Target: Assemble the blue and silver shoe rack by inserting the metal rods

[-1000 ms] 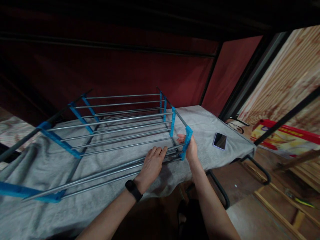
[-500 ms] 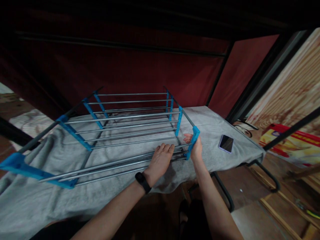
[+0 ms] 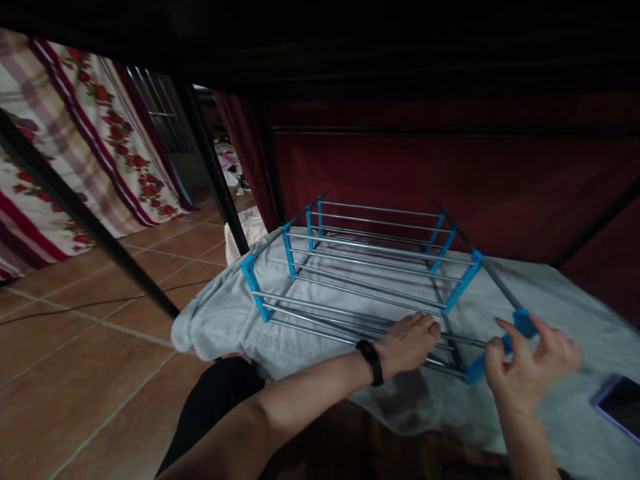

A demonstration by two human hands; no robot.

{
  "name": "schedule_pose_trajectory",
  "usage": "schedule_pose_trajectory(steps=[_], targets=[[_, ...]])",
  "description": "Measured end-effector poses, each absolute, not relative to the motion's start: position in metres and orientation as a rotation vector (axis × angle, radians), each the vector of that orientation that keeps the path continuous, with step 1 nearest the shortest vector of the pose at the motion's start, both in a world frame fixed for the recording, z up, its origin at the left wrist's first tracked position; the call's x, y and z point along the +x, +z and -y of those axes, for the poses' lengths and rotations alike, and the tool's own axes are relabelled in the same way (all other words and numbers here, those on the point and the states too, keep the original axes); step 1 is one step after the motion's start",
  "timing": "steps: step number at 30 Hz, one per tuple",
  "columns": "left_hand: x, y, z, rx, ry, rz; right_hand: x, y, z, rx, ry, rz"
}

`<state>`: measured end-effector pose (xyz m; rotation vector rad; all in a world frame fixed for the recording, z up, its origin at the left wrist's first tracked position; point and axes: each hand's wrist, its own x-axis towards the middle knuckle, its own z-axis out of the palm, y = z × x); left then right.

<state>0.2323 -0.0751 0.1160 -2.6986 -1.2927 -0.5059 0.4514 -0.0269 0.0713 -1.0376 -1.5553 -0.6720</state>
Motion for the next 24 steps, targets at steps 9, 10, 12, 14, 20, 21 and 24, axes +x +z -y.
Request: schedule_pose_trajectory(steps=[9, 10, 12, 14, 20, 21, 24], targets=[[0.228, 0.110, 0.069, -2.660, -0.523, 1.152, 0.430, 0.083, 0.041, -0.897, -0.564, 1.897], [0.227, 0.109, 0.068, -2.654, -0.520, 1.145, 0.421, 0.083, 0.043, -0.873, -0.486, 2.011], [0.225, 0.109, 0.068, -2.628, -0.512, 1.150, 0.407, 0.081, 0.044, -0.869, -0.390, 2.160], [0.220, 0.111, 0.069, -2.574, -0.485, 1.171, 0.400, 0.077, 0.041, -0.895, -0.369, 2.231], [0.200, 0.126, 0.077, -2.447, -0.377, 1.181, 0.406, 0.060, 0.026, -0.857, -0.328, 2.387], [0.198, 0.128, 0.080, -2.443, -0.375, 1.181, 0.407, 0.058, 0.024, -0.849, -0.316, 2.403], [0.187, 0.133, 0.093, -2.425, -0.473, 1.189, 0.408, 0.054, 0.020, -0.824, -0.277, 2.426]])
